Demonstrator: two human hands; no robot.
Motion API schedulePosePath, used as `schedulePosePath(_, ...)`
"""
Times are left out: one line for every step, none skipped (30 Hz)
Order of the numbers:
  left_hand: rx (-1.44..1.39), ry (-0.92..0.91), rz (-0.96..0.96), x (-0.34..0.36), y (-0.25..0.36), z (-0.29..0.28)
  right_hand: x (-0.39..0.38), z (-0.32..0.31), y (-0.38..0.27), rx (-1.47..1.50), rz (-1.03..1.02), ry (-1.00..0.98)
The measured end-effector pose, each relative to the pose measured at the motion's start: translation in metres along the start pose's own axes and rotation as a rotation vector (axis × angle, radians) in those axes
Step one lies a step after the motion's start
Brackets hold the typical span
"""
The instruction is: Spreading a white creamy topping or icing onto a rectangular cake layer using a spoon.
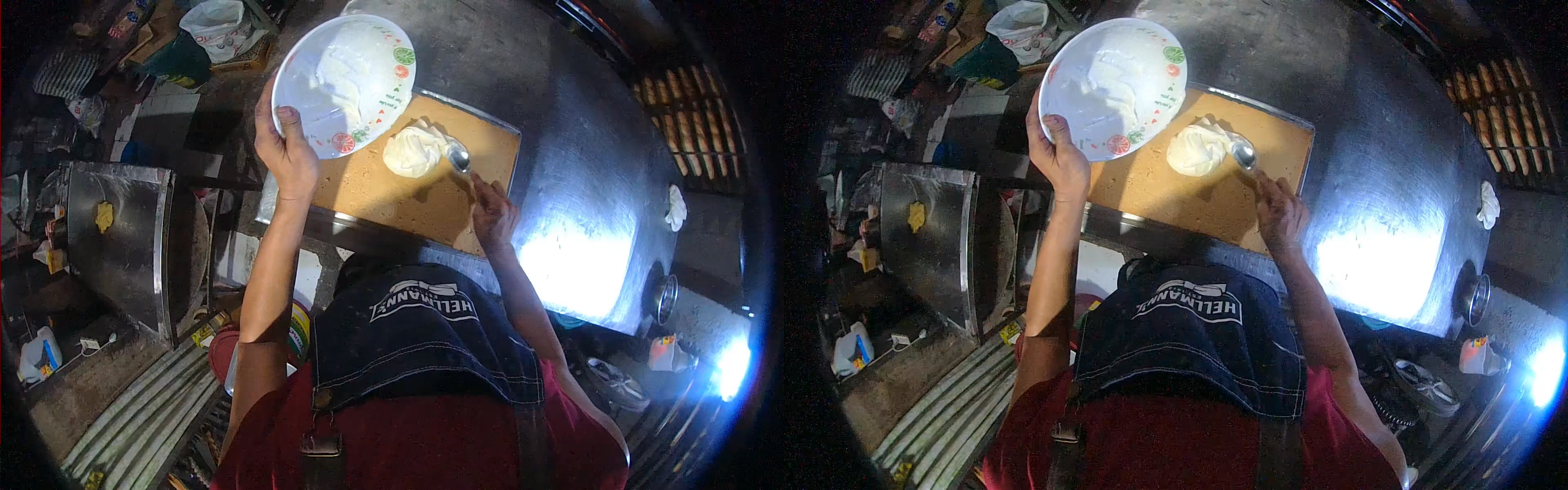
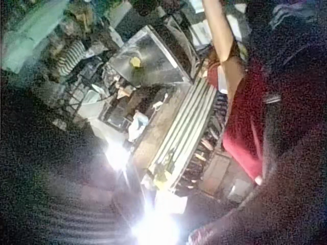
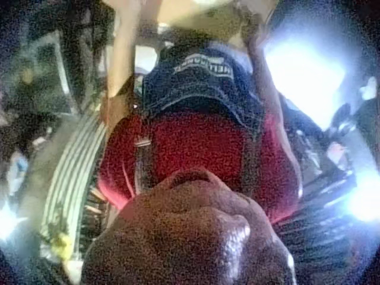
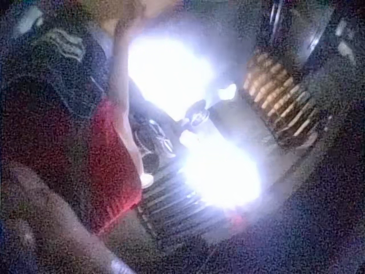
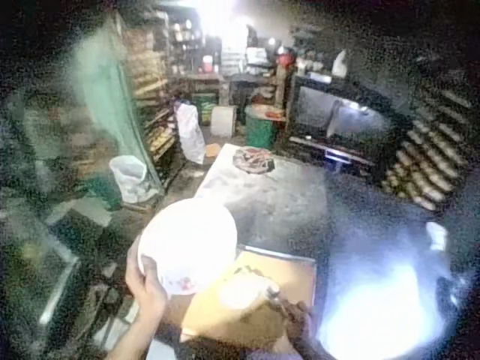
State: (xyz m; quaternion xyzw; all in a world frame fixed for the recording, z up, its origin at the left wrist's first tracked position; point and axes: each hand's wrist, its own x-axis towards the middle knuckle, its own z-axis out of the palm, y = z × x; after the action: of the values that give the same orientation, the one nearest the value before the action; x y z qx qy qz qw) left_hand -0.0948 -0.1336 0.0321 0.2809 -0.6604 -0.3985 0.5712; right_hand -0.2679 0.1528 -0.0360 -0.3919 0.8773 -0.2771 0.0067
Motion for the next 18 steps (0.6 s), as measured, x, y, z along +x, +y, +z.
schedulePosePath(-0.008, -0.004, 0.000, -0.002, -0.001, -0.002, -0.007, 0.002, 0.000, -0.005, 0.004, 0.005)
schedulePosePath(-0.006, 0.015, -0.009, -0.004, -0.003, -0.005, -0.014, 0.004, -0.001, -0.070, -0.002, -0.030)
schedulePosePath(-0.001, 0.035, -0.019, -0.005, -0.002, -0.007, -0.018, 0.002, -0.010, -0.133, -0.009, -0.066)
schedulePosePath(-0.017, 0.039, -0.017, -0.006, 0.000, -0.008, -0.020, -0.004, -0.016, -0.205, 0.081, -0.205)
schedulePosePath(-0.025, 0.036, -0.016, -0.007, 0.001, -0.010, -0.018, -0.014, -0.021, -0.209, 0.085, -0.199)
schedulePosePath(-0.040, 0.035, -0.028, -0.009, -0.001, -0.012, -0.015, -0.021, -0.023, -0.196, 0.147, -0.300)
schedulePosePath(-0.055, 0.034, -0.042, -0.010, -0.001, -0.013, -0.010, -0.031, -0.027, -0.183, 0.211, -0.403)
schedulePosePath(-0.062, 0.031, -0.039, -0.011, 0.000, -0.015, -0.001, -0.044, -0.030, -0.178, 0.234, -0.498)
schedulePosePath(-0.091, 0.017, -0.058, -0.011, 0.004, -0.015, 0.003, -0.052, -0.021, -0.181, 0.244, -0.485)
schedulePosePath(-0.111, 0.010, -0.073, -0.010, 0.006, -0.018, 0.009, -0.057, -0.010, -0.021, 0.265, -0.492)
schedulePosePath(-0.114, 0.011, -0.065, -0.011, 0.005, -0.019, 0.011, -0.059, -0.005, 0.140, 0.282, -0.498)
schedulePosePath(-0.131, 0.016, -0.107, -0.014, 0.002, -0.021, 0.019, -0.072, -0.022, 0.245, 0.292, -0.461)
schedulePosePath(-0.156, 0.018, -0.148, -0.016, 0.001, -0.021, 0.019, -0.076, -0.025, 0.423, 0.262, -0.379)
schedulePosePath(-0.159, 0.017, -0.176, -0.018, 0.001, -0.019, 0.023, -0.082, -0.031, 0.431, 0.225, -0.383)
schedulePosePath(-0.156, 0.021, -0.167, -0.019, 0.004, -0.017, 0.029, -0.091, -0.044, 0.442, 0.190, -0.386)
schedulePosePath(-0.138, -0.007, -0.185, -0.021, 0.007, -0.014, 0.035, -0.097, -0.056, 0.446, 0.179, -0.386)
schedulePosePath(-0.119, -0.034, -0.203, -0.023, 0.010, -0.013, 0.041, -0.101, -0.070, 0.355, 0.008, -0.355)
schedulePosePath(-0.078, -0.056, -0.172, -0.022, 0.017, -0.013, 0.047, -0.104, -0.077, 0.262, -0.162, -0.320)
